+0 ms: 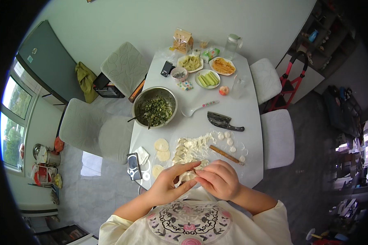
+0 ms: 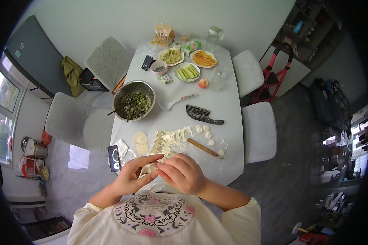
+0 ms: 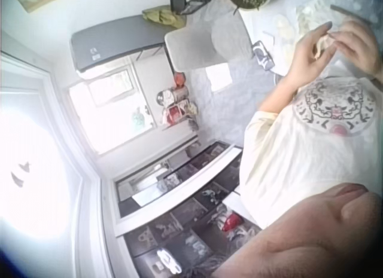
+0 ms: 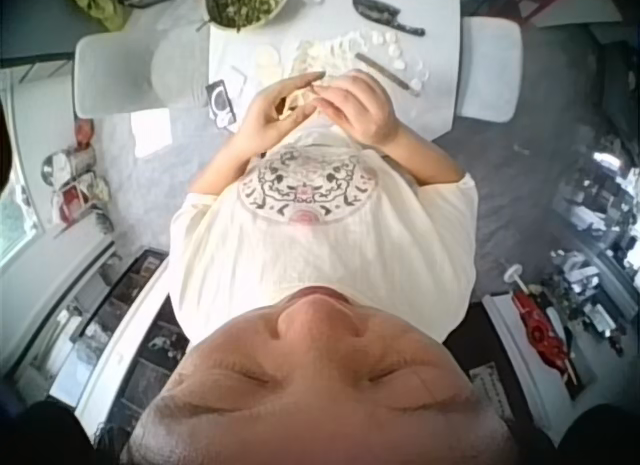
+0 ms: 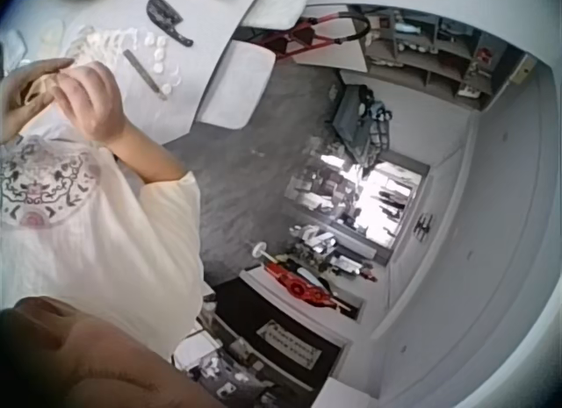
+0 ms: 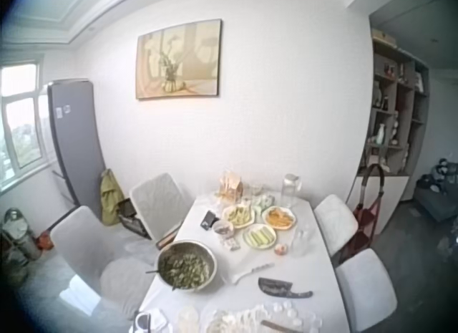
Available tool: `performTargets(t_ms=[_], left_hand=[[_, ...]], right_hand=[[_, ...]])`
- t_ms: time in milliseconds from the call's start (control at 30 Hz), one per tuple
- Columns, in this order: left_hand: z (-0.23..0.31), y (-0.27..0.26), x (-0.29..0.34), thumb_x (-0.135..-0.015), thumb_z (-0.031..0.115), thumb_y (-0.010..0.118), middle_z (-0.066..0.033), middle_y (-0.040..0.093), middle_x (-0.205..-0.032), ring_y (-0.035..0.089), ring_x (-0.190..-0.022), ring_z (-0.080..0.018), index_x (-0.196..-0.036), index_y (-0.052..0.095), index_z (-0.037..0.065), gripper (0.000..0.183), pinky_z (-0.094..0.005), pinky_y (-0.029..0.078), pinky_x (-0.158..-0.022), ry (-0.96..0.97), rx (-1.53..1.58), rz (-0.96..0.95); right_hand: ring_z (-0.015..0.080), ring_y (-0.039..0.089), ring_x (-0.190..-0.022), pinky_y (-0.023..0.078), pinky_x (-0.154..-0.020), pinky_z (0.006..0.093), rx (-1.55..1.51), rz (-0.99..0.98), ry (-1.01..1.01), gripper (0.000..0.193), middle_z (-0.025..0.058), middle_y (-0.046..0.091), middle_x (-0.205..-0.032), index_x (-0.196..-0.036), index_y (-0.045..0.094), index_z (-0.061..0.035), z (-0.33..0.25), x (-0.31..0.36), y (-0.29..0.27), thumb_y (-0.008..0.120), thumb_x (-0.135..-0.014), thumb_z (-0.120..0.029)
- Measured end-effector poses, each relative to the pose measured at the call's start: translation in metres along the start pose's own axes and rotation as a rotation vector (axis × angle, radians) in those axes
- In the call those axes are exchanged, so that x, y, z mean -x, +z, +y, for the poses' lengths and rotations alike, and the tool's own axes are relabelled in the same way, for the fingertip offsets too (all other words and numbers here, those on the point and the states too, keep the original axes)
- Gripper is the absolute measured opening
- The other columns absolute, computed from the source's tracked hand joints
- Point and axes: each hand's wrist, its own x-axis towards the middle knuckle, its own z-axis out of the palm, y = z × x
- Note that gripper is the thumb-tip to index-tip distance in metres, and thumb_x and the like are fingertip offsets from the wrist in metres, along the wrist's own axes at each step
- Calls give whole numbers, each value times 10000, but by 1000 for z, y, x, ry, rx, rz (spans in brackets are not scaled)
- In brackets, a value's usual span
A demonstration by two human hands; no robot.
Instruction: The person repeatedly scoops green vegetable filling into round dough wrappers and folds them into dumplings. The finished dumplings are placed on the table next to the work area.
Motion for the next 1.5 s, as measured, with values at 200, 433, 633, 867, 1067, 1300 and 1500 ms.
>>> performTargets(t_ms=[200, 433, 633, 867, 1067, 1300, 1500], left_hand=[[-8, 8, 3, -917, 86, 687, -86, 623, -1251, 490, -1025, -106, -1379, 531, -11, 497, -243, 383, -854, 29, 77, 41], [-11, 16, 4, -883, 98, 709, -54, 677, -1028, 489, -698, -87, -1376, 567, 76, 514, -222, 378, -575, 143, -81, 94], [10, 14, 10, -784, 2, 714, -132, 681, -1051, 653, -888, -264, -1378, 551, 66, 619, -345, 519, -785, 289, -350, 136], [11, 16, 11, -743, -41, 712, -111, 684, -1036, 654, -875, -269, -1412, 495, 55, 709, -349, 528, -765, 406, -429, 155], [11, 14, 14, -753, -31, 718, -114, 682, -1031, 656, -863, -273, -1406, 485, 18, 696, -348, 532, -740, 398, -491, 137], [14, 9, 13, -786, 3, 712, -141, 664, -1005, 646, -873, -305, -1433, 459, 35, 695, -373, 530, -750, 304, -452, 47], [16, 3, 13, -811, 36, 713, -181, 653, -1033, 640, -930, -360, -1450, 426, 25, 701, -411, 528, -797, 219, -448, -29]], right_hand=[[266, 596, -766, 524, -659, 352, 10, -25, 2, 257, 108, 609, -910, -1007, 639, 27, -4, 2, -2, 753, -781, -19], [268, 615, -789, 539, -687, 350, 84, -27, -25, 252, 114, 610, -913, -1025, 634, 48, -6, 20, 2, 741, -807, -19], [259, 615, -810, 533, -712, 369, 29, -14, -43, 339, 94, 610, -914, -1063, 653, 31, -11, 5, -11, 798, -776, -77], [243, 594, -805, 525, -713, 367, 18, -23, -97, 276, 84, 601, -918, -1008, 682, 24, -21, -7, -16, 788, -762, -40], [251, 577, -794, 521, -693, 365, 12, -77, -224, 230, 101, 604, -942, -963, 660, 69, -16, -8, -14, 759, -771, -10], [239, 585, -769, 510, -638, 325, -58, -92, -184, 261, 84, 608, -895, -940, 688, 33, -10, -4, -10, 797, -707, -12], [234, 577, -812, 509, -720, 350, -219, -175, -72, 243, 73, 579, -886, -940, 677, 23, -6, -14, -17, 771, -718, -6]])
